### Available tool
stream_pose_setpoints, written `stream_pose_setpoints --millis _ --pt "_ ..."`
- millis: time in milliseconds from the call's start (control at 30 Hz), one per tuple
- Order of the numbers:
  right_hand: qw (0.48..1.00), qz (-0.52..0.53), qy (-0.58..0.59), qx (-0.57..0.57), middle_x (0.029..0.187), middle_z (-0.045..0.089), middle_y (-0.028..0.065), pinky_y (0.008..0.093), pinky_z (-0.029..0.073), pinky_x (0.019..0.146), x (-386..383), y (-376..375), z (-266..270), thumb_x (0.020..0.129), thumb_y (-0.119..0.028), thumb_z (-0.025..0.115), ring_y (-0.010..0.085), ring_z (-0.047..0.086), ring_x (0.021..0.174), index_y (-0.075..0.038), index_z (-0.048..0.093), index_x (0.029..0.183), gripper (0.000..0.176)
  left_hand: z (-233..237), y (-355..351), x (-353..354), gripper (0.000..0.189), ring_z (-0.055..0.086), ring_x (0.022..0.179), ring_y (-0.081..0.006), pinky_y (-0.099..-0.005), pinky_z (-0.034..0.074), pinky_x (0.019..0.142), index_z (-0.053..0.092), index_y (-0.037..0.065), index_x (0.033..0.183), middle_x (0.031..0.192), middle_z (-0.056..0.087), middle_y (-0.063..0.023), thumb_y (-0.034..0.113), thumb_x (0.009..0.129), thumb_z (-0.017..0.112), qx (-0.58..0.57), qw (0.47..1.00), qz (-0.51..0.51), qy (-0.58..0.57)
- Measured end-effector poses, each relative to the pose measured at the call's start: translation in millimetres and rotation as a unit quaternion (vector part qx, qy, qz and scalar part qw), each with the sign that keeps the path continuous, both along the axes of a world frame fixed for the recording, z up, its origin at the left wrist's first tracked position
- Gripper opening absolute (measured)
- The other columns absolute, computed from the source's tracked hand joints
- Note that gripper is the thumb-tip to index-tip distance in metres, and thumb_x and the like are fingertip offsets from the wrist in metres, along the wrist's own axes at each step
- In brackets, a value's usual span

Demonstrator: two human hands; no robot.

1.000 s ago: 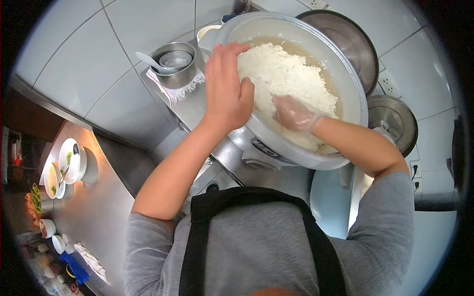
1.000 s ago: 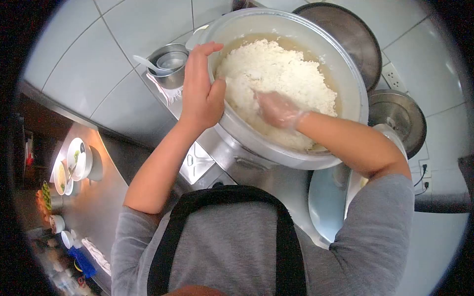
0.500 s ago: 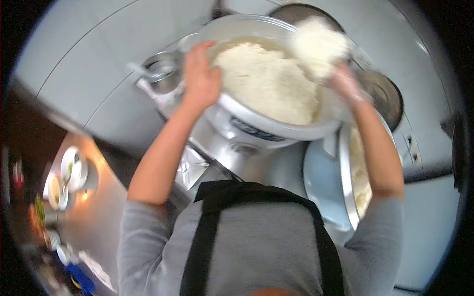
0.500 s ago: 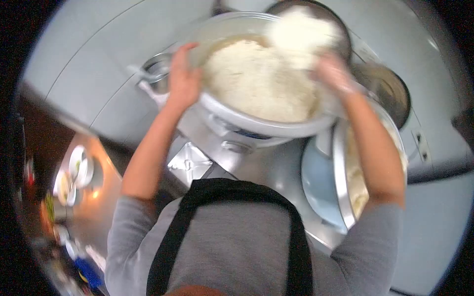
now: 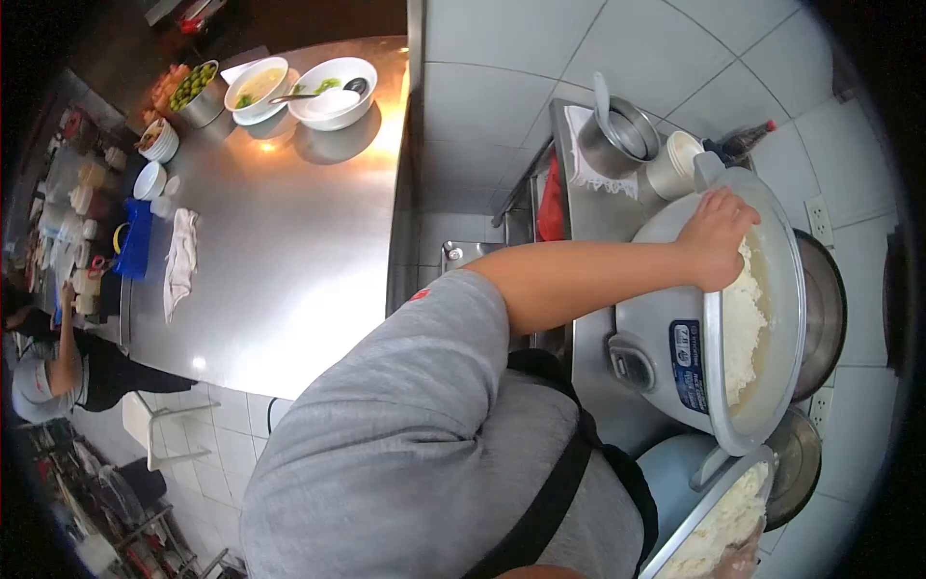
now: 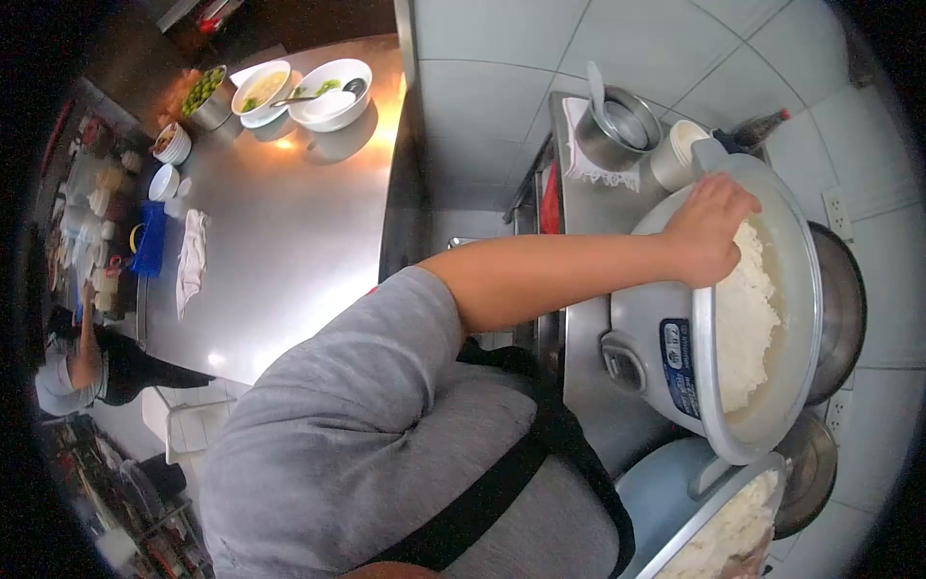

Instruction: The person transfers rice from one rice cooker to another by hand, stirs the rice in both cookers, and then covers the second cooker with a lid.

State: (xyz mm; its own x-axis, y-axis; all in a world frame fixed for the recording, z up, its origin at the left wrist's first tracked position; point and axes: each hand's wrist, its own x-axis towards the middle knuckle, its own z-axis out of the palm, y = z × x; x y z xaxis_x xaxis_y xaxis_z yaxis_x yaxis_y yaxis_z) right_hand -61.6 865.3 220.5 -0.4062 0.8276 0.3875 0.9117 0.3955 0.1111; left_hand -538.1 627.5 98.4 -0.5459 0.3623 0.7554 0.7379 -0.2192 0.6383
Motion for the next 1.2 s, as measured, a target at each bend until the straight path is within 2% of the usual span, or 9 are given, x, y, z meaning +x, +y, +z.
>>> stream_pose_setpoints --millis 500,600,633,667,700,733,833,900,1200 --pt "0.996 0.059 -0.053 0.036 0.139 0.044 0.0180 0.0403 0.033 0.106 -7.4 32.4 77.2 0.095 -0.026 0.048 0.0297 0.044 0.126 0.000 0.037 0.139 0.052 -2.4 2.3 2.1 0.059 0.025 0.131 -0.0481 -0.0558 0.014 0.112 0.045 0.002 0.123 0.124 0.042 -0.0257 0.004 0.065 0.058 -0.021 0.999 -0.031 -0.034" --pt "0.979 0.164 -0.012 -0.119 0.151 0.029 0.0144 0.0403 0.022 0.114 -60.4 76.8 77.3 0.100 -0.036 0.038 0.0271 0.028 0.139 -0.004 0.025 0.147 0.058 -2.9 5.6 1.2 0.059 0.028 0.130 -0.0474 -0.0563 0.018 0.111 0.047 0.003 0.121 0.125 0.042 -0.0259 0.002 0.063 0.057 -0.004 0.999 -0.013 -0.030" --pt "0.885 0.209 0.265 -0.320 0.150 0.032 0.0145 0.0402 0.025 0.113 -111.6 44.8 54.8 0.100 -0.038 0.040 0.0272 0.031 0.137 -0.003 0.026 0.147 0.060 -1.8 1.7 -3.2 0.059 0.030 0.129 -0.0471 -0.0554 0.020 0.111 0.048 0.003 0.121 0.126 0.042 -0.0264 0.002 0.063 0.056 0.000 0.999 -0.024 -0.027" --pt "0.865 0.233 0.268 -0.356 0.143 0.042 0.0161 0.0402 0.031 0.110 -139.2 61.8 32.6 0.098 -0.034 0.042 0.0293 0.042 0.130 -0.001 0.034 0.143 0.056 -3.0 -1.9 -6.9 0.060 0.031 0.128 -0.0467 -0.0545 0.022 0.110 0.048 0.003 0.121 0.127 0.042 -0.0268 0.001 0.062 0.056 0.006 0.999 -0.040 -0.022" --pt "0.960 0.210 -0.062 -0.176 0.139 0.046 0.0165 0.0393 0.031 0.109 -205.3 31.7 29.6 0.098 -0.034 0.044 0.0265 0.044 0.128 -0.002 0.038 0.141 0.054 1.2 -8.1 -6.7 0.059 0.033 0.127 -0.0467 -0.0537 0.023 0.110 0.047 0.004 0.121 0.127 0.042 -0.0271 0.000 0.063 0.055 -0.021 0.999 -0.030 -0.027" --pt "0.926 0.285 0.052 -0.241 0.138 0.047 0.0155 0.0383 0.038 0.105 -220.3 74.7 -1.4 0.098 -0.026 0.048 0.0258 0.047 0.125 -0.002 0.038 0.141 0.050 6.0 -13.1 -6.2 0.059 0.034 0.125 -0.0468 -0.0530 0.024 0.110 0.047 0.004 0.122 0.127 0.043 -0.0273 0.000 0.063 0.053 -0.047 0.998 -0.020 -0.028" --pt "0.923 0.342 -0.171 0.050 0.101 0.064 0.0240 0.0467 0.049 0.083 -314.7 59.5 -37.9 0.095 -0.021 0.045 0.0338 0.064 0.089 -0.022 0.040 0.140 0.046 7.1 -14.5 -6.7 0.056 0.036 0.124 -0.0454 -0.0512 0.022 0.112 0.045 0.004 0.122 0.125 0.045 -0.0252 -0.001 0.066 0.047 -0.044 0.999 0.004 0.020" --pt "0.944 0.200 -0.263 0.026 0.103 0.065 0.0215 0.0487 0.049 0.084 -359.5 69.6 -63.2 0.096 -0.023 0.042 0.0358 0.063 0.095 -0.010 0.053 0.128 0.036 10.1 -17.5 -8.4 0.055 0.036 0.124 -0.0448 -0.0524 0.020 0.112 0.045 0.003 0.121 0.124 0.045 -0.0246 -0.001 0.067 0.045 -0.053 0.998 -0.014 0.033" --pt "0.902 0.350 -0.251 0.027 0.086 0.069 0.0125 0.0406 0.052 0.061 -424.5 -7.6 -111.4 0.090 -0.015 0.046 0.0254 0.068 0.077 -0.018 0.053 0.129 0.040 17.8 -16.5 -13.5 0.054 0.039 0.120 -0.0441 -0.0548 0.019 0.112 0.044 0.001 0.121 0.119 0.046 -0.0254 -0.004 0.067 0.044 -0.080 0.995 -0.044 0.046"
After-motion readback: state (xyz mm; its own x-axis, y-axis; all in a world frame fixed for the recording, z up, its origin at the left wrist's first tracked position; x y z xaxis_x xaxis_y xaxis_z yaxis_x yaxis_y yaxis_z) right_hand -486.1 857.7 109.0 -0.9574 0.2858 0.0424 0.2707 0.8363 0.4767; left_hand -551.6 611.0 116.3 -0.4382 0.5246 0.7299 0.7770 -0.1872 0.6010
